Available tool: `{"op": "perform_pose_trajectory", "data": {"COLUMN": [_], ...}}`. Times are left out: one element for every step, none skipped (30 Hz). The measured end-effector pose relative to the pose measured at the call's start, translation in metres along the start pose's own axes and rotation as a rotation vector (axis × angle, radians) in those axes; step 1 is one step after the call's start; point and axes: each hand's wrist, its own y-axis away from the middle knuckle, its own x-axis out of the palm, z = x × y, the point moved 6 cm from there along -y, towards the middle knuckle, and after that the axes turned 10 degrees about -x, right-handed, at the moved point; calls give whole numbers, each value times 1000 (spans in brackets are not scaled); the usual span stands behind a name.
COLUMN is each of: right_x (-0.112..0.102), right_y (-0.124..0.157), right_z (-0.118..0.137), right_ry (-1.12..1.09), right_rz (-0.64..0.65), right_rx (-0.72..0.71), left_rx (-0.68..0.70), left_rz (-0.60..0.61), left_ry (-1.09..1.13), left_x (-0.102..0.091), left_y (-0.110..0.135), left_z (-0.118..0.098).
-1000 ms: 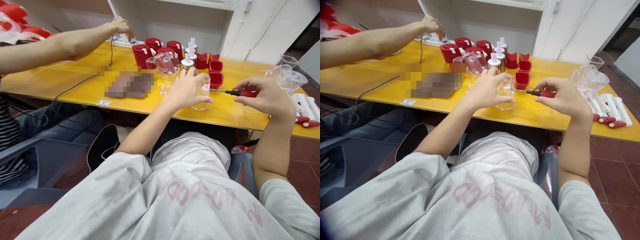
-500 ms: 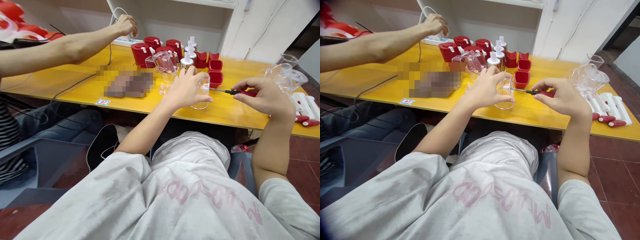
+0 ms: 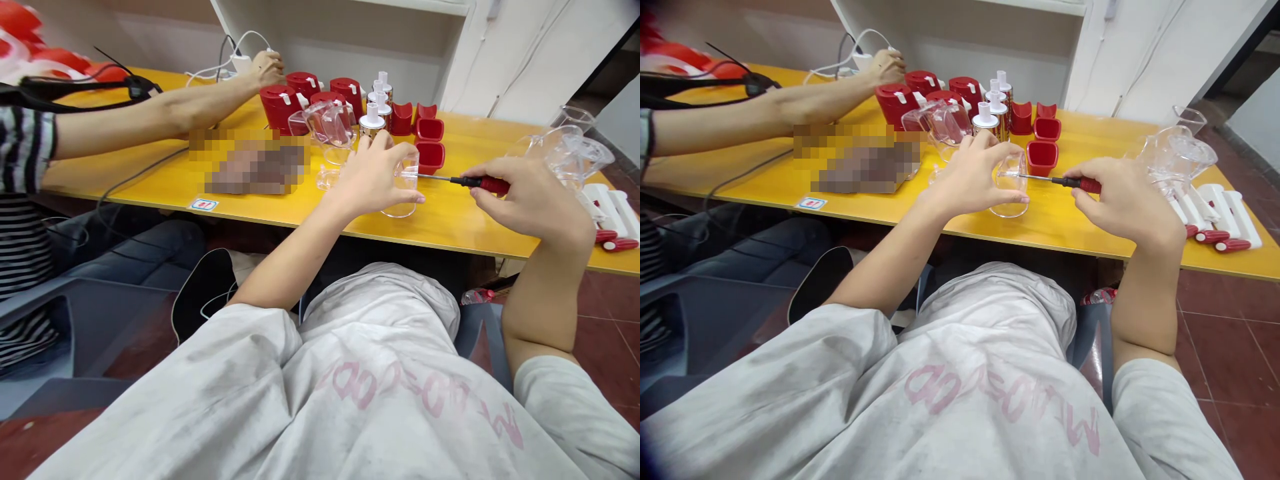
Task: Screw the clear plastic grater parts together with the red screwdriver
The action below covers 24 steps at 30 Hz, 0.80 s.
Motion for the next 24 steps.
{"op": "perform_pose_trajectory", "data": {"right_x": [0,-1,-1,-1,-2,-2,-3,-3,-3,-3,-4,-5,-7,-8,-11,-13,-17,-20,-24,-27,-31,-34,-36,-38], "right_y": [0,0,0,0,0,0,0,0,0,0,0,1,2,3,5,8,11,14,17,20,24,27,30,32], "right_z": [1,1,1,1,0,-1,-2,-3,-5,-7,-10,-13,-17,-20,-24,-28,-31,-35,-39,-42,-45,-47,-50,-52], "right_ry": [13,26,35,39,36,30,21,13,6,-4,-12,-19,-23,-22,-19,-12,-2,9,20,30,37,40,37,31], "right_rz": [-3,-5,-11,-17,-25,-31,-33,-31,-26,-18,-16,-15,-16,-16,-17,-22,-30,-36,-46,-59,-72,-85,-98,-109], "right_rx": [-3,-7,-10,-12,-13,-12,-9,-2,7,20,34,49,64,80,99,121,144,166,189,209,223,236,248,256], "left_rx": [2,3,6,8,9,10,10,9,9,8,7,6,4,2,0,0,5,16,35,62,94,127,156,185], "left_rz": [-1,-3,-5,-7,-8,-8,-8,-7,-7,-8,-10,-11,-12,-11,-7,-1,5,10,14,16,16,18,25,34], "left_ry": [-3,-9,-14,-18,-20,-21,-22,-22,-23,-23,-21,-16,-10,-4,0,-5,-23,-58,-108,-170,-237,-301,-356,-407], "left_x": [0,1,1,1,1,1,2,2,2,2,2,2,2,1,-1,-3,-6,-10,-13,-16,-18,-17,-15,-10], "left_y": [0,-1,-1,-2,-2,-2,-2,-2,-1,-1,0,0,1,1,0,0,-1,-3,-5,-8,-10,-13,-16,-19], "left_z": [1,1,1,1,1,1,1,1,1,1,1,2,2,2,1,-2,-6,-12,-21,-32,-44,-56,-68,-79]}}
